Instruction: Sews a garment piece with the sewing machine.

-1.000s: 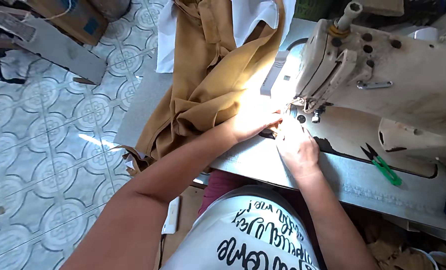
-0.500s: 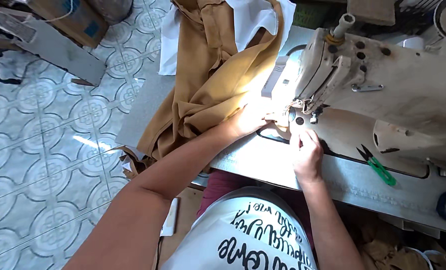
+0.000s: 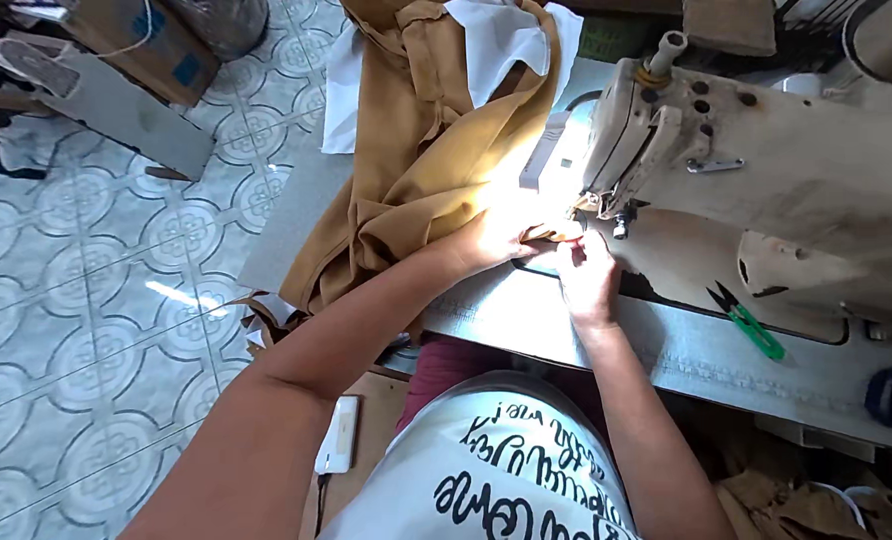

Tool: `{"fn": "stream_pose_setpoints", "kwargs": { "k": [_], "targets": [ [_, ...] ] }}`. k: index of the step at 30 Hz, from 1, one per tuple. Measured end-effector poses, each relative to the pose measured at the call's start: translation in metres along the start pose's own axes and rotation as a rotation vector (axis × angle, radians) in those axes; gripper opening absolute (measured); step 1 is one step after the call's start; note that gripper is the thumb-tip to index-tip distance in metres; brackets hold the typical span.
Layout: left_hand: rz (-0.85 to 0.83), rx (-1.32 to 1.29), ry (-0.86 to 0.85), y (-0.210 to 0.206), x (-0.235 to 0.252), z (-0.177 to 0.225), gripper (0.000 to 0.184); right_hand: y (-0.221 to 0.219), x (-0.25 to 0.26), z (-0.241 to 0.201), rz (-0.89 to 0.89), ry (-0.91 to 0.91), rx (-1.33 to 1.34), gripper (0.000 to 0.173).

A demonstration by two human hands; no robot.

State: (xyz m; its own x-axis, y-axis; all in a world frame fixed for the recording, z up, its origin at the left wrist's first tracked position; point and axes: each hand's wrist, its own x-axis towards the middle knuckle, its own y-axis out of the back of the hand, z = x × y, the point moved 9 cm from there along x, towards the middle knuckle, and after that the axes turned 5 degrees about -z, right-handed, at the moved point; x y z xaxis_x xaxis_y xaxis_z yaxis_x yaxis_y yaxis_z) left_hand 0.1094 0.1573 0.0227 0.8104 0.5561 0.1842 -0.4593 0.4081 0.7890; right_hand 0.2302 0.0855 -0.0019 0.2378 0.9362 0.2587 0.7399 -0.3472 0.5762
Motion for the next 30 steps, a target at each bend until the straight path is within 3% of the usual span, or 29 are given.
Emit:
{"fn": "stream_pose_setpoints", "kwargs": {
  "k": [3, 7, 9, 12, 14, 19, 22, 27, 30],
  "targets": [
    [0.026, -0.055, 0.005, 0.001, -0.001, 0.001, 0.033, -0.005, 0.0, 0.003, -0.048, -0.079, 0.005, 0.034],
    [-0.017, 0.068, 0.064, 0.0, 0.001, 0.003, 0.034, -0.003, 0.002, -0.002, -0.058, -0.013, 0.001, 0.022],
    [0.016, 0.187, -0.096, 0.001, -0.005, 0.015, 0.026, -0.001, -0.01, -0.006, -0.12, -0.032, 0.189, 0.02],
    [0.005, 0.314, -0.351, 0.001, -0.017, 0.039, 0.023, -0.007, -0.048, -0.004, -0.214, -0.309, 0.587, 0.021],
    [-0.06, 0.368, -0.391, -0.007, -0.022, 0.045, 0.027, 0.0, -0.066, 0.003, -0.235, -0.394, 0.493, 0.03],
    [-0.075, 0.394, -0.309, -0.011, -0.026, 0.049, 0.025, 0.03, -0.048, -0.021, -0.056, -0.12, -0.096, 0.023],
    [0.019, 0.402, -0.23, -0.01, -0.028, 0.055, 0.022, 0.021, -0.031, -0.029, -0.028, -0.088, -0.17, 0.025],
    [0.051, 0.42, -0.17, -0.014, -0.036, 0.054, 0.023, 0.004, -0.03, -0.013, -0.182, -0.259, -0.229, 0.035],
    [0.006, 0.467, -0.127, -0.019, -0.036, 0.057, 0.026, 0.004, -0.034, -0.01, -0.156, -0.244, -0.233, 0.026]
  ]
}}
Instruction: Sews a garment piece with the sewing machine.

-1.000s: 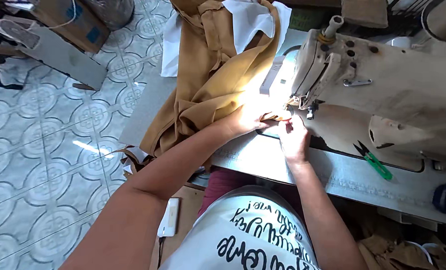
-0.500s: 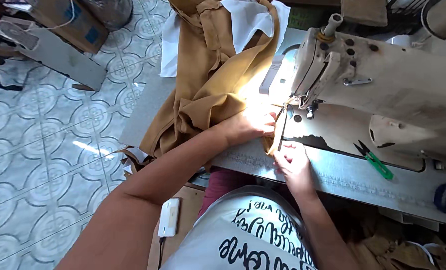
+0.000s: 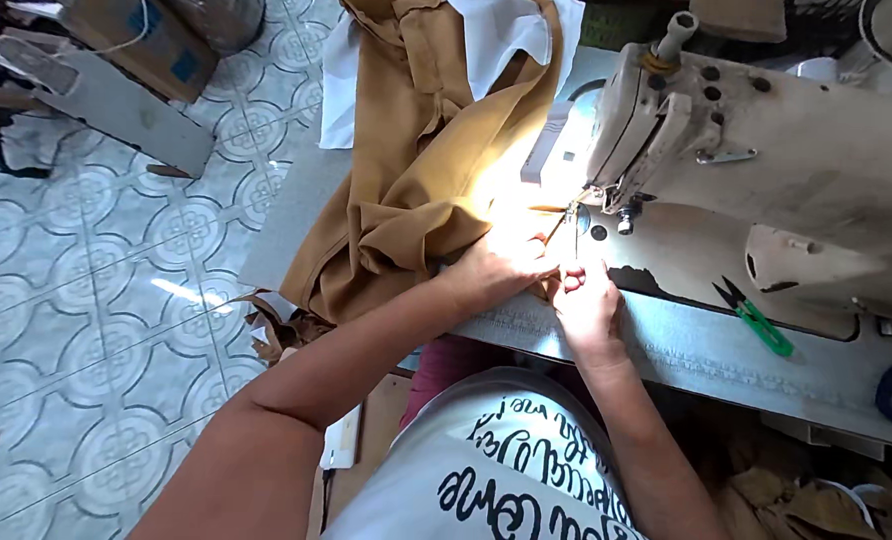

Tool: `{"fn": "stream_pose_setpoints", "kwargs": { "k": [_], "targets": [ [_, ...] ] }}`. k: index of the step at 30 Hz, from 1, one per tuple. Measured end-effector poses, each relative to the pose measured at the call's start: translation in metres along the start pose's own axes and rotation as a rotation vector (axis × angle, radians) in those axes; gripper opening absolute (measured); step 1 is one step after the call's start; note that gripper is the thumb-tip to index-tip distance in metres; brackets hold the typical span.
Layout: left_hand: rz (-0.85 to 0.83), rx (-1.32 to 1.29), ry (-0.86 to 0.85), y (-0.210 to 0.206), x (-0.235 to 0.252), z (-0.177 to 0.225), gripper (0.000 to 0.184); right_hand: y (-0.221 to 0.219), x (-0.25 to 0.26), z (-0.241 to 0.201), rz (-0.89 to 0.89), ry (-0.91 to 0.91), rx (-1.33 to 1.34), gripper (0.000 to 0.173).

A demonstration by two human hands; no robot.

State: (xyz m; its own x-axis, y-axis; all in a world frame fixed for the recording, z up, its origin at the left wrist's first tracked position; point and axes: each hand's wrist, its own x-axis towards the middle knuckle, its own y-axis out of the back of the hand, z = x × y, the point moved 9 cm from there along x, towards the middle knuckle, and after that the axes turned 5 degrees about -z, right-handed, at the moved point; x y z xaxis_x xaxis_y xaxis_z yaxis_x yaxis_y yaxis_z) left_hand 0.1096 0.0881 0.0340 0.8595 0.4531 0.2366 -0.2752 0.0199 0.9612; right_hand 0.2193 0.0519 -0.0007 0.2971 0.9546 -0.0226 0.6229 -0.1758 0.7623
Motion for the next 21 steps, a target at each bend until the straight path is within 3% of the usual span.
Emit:
{"fn": "stream_pose_setpoints", "kwargs": {
  "k": [5, 14, 21],
  "targets": [
    [-0.031, 0.003, 0.022, -0.005, -0.003, 0.002, 0.029, 0.009, -0.006, -0.011, 0.095, 0.112, -0.082, 0.012],
    [-0.107, 0.014, 0.066, -0.006, -0.001, 0.0, 0.027, 0.004, -0.004, -0.016, -0.001, 0.116, -0.181, 0.01],
    [-0.11, 0.023, 0.088, -0.004, -0.001, -0.003, 0.026, 0.006, -0.007, -0.021, 0.046, 0.183, -0.215, 0.008]
  ]
}}
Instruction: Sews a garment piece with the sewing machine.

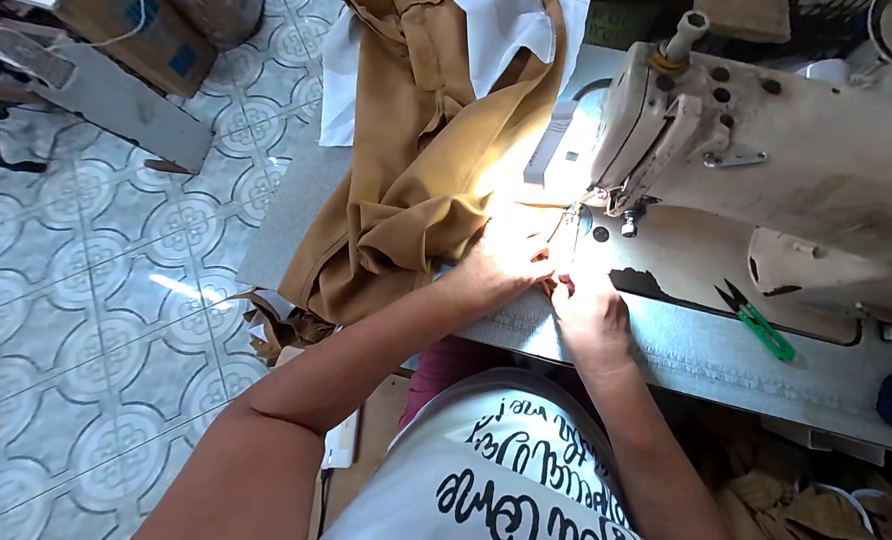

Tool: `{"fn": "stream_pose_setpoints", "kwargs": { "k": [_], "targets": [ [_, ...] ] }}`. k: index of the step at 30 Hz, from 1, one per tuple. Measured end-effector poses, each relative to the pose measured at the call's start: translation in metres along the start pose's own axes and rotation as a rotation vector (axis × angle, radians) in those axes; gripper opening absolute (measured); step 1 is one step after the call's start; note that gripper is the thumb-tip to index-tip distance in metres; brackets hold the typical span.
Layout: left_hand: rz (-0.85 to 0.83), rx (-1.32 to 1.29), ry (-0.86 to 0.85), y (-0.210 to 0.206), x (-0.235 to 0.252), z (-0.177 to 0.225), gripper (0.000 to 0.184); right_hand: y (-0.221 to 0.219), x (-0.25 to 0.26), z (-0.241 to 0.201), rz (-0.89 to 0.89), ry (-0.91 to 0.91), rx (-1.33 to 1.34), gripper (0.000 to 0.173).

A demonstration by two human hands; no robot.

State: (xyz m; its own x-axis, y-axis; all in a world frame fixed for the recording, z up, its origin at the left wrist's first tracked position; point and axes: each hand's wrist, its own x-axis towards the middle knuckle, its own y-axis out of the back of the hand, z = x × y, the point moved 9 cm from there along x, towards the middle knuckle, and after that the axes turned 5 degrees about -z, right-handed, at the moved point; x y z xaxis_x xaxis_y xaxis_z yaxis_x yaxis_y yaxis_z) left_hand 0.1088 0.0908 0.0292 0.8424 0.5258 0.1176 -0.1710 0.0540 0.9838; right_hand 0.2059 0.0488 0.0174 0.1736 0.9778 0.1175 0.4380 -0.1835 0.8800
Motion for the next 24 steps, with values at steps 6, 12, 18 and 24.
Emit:
{"fn": "stream_pose_setpoints", "kwargs": {
  "k": [6, 12, 18, 24],
  "targets": [
    [0.03, -0.051, -0.01, -0.001, 0.0, -0.004, 0.025, -0.003, -0.002, -0.002, 0.005, 0.052, -0.034, 0.012],
    [0.019, -0.042, -0.029, -0.004, -0.002, -0.005, 0.027, -0.003, -0.011, -0.008, 0.05, 0.181, -0.101, 0.018],
    [0.001, -0.04, -0.023, -0.003, 0.003, -0.01, 0.028, -0.005, -0.005, -0.008, 0.073, 0.215, -0.155, 0.017],
    [0.112, -0.033, -0.066, 0.002, 0.024, -0.029, 0.026, -0.008, 0.024, 0.002, 0.057, 0.181, -0.079, 0.02]
  ]
}}
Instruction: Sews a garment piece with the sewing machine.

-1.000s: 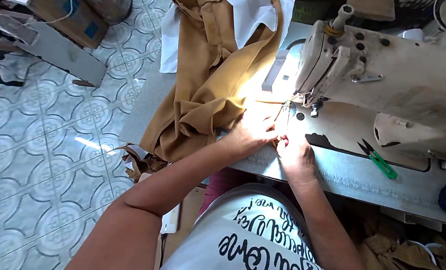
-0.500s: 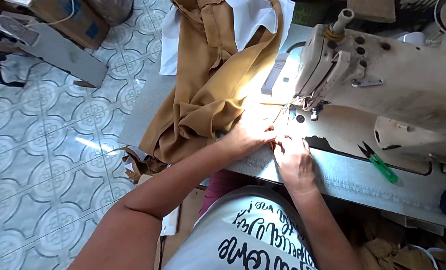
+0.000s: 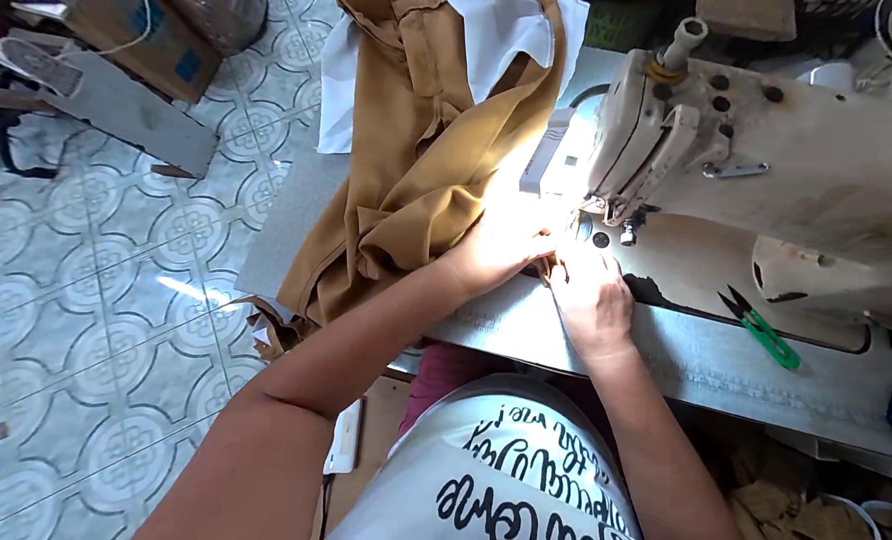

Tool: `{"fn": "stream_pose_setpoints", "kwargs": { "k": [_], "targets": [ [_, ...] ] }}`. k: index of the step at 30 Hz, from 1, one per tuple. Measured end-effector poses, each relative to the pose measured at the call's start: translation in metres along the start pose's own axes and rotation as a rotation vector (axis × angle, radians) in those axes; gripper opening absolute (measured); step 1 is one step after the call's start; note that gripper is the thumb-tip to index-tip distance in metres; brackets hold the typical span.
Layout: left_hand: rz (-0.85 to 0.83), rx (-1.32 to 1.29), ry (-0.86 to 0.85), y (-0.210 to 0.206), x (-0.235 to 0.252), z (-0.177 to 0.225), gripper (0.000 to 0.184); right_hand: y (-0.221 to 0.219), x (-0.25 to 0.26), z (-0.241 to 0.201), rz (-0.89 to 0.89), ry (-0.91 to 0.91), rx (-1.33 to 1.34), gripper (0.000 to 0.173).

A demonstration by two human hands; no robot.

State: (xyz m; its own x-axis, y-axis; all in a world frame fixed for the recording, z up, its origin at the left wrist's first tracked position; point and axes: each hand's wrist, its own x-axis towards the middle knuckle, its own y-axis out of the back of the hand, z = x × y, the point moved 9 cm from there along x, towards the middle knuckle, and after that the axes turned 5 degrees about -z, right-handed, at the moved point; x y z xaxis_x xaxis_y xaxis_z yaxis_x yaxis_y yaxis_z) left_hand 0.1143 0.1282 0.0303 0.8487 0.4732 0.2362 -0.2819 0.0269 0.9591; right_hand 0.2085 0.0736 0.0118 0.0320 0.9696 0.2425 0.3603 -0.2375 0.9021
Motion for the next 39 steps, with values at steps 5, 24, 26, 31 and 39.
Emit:
{"fn": "stream_pose_setpoints", "kwargs": {
  "k": [5, 24, 26, 31, 39],
  "targets": [
    [0.034, -0.022, -0.009, 0.001, 0.009, -0.01, 0.027, 0.001, 0.016, 0.005, 0.016, -0.004, 0.012, 0.018],
    [-0.046, -0.682, 0.361, -0.01, 0.005, -0.043, 0.015, -0.007, 0.013, 0.025, 0.124, -0.169, 0.479, 0.015],
    [-0.064, -0.646, 0.315, -0.011, 0.005, -0.042, 0.027, -0.007, 0.011, 0.026, 0.151, -0.11, 0.504, 0.014],
    [-0.021, -0.692, 0.269, -0.012, 0.003, -0.036, 0.027, -0.01, 0.008, 0.025, 0.12, -0.107, 0.505, 0.026],
    [0.019, -0.031, -0.13, 0.015, -0.012, 0.016, 0.025, -0.014, -0.053, 0.017, -0.108, -0.539, 1.255, 0.038]
  ]
}}
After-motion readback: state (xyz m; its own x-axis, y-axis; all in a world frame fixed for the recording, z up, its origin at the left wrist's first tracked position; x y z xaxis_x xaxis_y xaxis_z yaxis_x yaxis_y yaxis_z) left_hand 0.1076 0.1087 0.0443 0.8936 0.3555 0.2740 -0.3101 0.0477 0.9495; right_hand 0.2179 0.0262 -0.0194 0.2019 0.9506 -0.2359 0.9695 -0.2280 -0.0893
